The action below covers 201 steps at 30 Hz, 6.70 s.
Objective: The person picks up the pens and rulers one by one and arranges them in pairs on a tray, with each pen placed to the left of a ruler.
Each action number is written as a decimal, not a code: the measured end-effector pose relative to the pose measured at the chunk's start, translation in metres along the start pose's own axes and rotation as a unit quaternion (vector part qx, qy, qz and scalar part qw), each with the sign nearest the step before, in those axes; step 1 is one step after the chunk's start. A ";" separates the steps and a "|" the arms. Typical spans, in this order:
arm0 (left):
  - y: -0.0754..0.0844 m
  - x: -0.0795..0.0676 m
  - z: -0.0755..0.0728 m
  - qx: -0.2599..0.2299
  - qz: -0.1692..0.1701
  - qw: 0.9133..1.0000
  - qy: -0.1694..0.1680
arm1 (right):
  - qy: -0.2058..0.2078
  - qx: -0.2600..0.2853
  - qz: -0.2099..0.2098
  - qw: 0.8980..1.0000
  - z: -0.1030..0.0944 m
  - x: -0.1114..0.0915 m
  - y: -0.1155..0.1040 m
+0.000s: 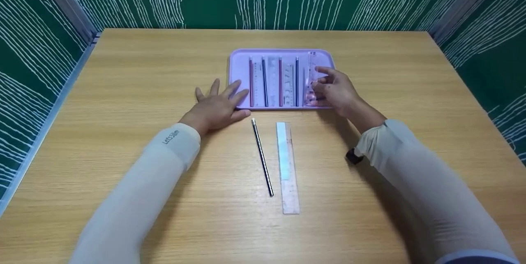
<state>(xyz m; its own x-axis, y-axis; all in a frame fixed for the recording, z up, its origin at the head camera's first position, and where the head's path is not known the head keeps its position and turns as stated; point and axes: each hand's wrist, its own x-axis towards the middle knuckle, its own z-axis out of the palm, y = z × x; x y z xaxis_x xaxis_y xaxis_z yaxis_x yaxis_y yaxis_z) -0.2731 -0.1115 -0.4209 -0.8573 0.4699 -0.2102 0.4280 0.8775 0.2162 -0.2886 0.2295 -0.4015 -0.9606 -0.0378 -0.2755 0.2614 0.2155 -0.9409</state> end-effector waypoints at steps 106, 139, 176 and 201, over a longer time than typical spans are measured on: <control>-0.001 0.001 0.000 0.005 -0.001 1.000 -0.003 | -0.027 -0.205 -0.122 0.971 0.067 -0.062 -0.003; 0.000 0.001 0.001 0.014 -0.003 1.000 0.005 | -0.107 -0.203 -0.107 0.967 0.117 -0.106 0.006; 0.000 -0.001 0.000 0.002 0.001 1.000 0.002 | -0.093 -0.367 -0.178 0.908 0.129 -0.118 0.008; -0.001 0.000 0.000 0.003 0.006 1.000 0.004 | -0.143 -0.278 -0.088 0.946 0.119 -0.110 0.003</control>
<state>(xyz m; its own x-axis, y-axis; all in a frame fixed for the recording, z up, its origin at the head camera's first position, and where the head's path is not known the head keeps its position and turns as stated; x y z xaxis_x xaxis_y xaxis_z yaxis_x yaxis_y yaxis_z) -0.2735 -0.1127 -0.4211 -0.8543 0.4797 -0.2001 0.4398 0.8723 0.2138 -0.1707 0.1181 -0.3979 -0.8984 -0.3664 -0.2421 -0.0667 0.6587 -0.7494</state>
